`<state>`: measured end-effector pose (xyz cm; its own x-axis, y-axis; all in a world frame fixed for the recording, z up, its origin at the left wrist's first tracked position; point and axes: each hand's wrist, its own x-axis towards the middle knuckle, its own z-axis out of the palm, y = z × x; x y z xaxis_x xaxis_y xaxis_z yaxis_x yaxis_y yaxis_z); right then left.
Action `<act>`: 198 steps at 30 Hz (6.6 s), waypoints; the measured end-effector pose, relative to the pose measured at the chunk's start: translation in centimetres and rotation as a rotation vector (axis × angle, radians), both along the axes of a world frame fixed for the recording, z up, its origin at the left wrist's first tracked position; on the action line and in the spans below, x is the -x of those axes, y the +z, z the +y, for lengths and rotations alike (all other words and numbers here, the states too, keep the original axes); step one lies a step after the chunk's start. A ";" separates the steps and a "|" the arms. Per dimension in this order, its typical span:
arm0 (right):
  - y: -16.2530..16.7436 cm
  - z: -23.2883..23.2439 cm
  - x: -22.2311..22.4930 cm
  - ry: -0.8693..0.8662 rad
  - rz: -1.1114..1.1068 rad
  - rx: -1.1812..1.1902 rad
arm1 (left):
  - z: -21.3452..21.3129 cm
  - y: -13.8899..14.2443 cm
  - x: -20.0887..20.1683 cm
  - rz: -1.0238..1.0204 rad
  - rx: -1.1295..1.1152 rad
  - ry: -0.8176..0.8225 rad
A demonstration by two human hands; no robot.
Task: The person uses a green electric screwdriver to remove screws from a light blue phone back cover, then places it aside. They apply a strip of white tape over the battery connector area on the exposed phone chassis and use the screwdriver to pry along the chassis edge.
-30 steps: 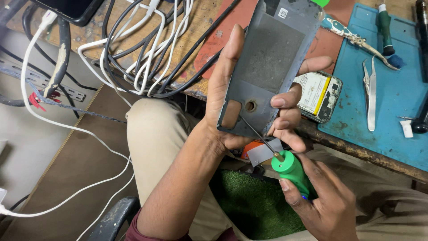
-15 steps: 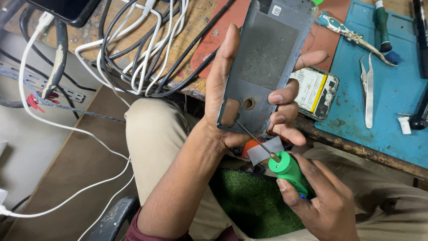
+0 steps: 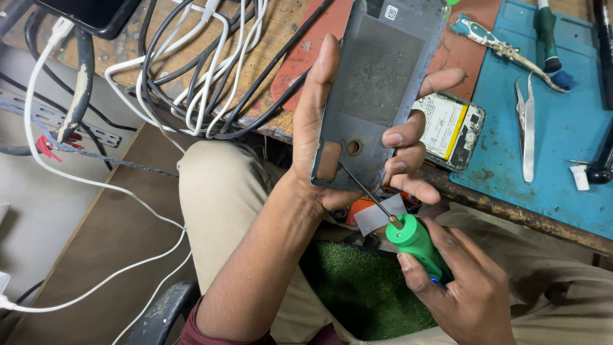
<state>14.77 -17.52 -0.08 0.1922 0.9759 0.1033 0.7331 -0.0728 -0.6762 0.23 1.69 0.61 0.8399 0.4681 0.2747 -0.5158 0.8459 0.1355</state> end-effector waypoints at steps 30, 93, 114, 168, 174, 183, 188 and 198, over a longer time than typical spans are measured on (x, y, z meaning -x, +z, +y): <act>0.1 0.0 0.0 0.037 0.007 -0.024 | 0.0 -0.3 -0.1 -0.052 -0.010 0.000; 0.0 -0.3 0.9 -0.032 -0.022 -0.042 | -0.7 -0.5 0.2 0.027 -0.192 0.556; 0.2 -0.4 0.9 -0.006 0.064 -0.021 | -1.1 -0.7 -0.5 -0.094 -0.268 0.776; 0.5 -1.2 -1.1 -0.217 0.260 -0.115 | -1.9 -0.8 0.2 0.015 -0.300 0.519; 0.7 -1.0 -1.0 -0.033 0.242 -0.073 | -1.9 -0.5 0.2 -0.028 -0.189 0.511; 2.0 -0.4 -0.2 -0.171 0.133 -0.107 | -1.9 -0.9 -0.4 -0.003 -0.249 0.504; 1.7 -0.7 -0.2 -0.124 0.060 -0.143 | -1.9 -0.8 -0.4 0.049 -0.235 0.495; 1.0 -0.4 0.1 -0.109 0.067 -0.102 | -2.5 -0.8 -1.2 0.011 -0.198 0.517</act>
<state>14.69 -17.91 0.93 0.3057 0.9341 0.1842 0.6780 -0.0778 -0.7310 1.45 -0.79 -0.17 0.5178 0.7604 0.3920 -0.8548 0.4407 0.2742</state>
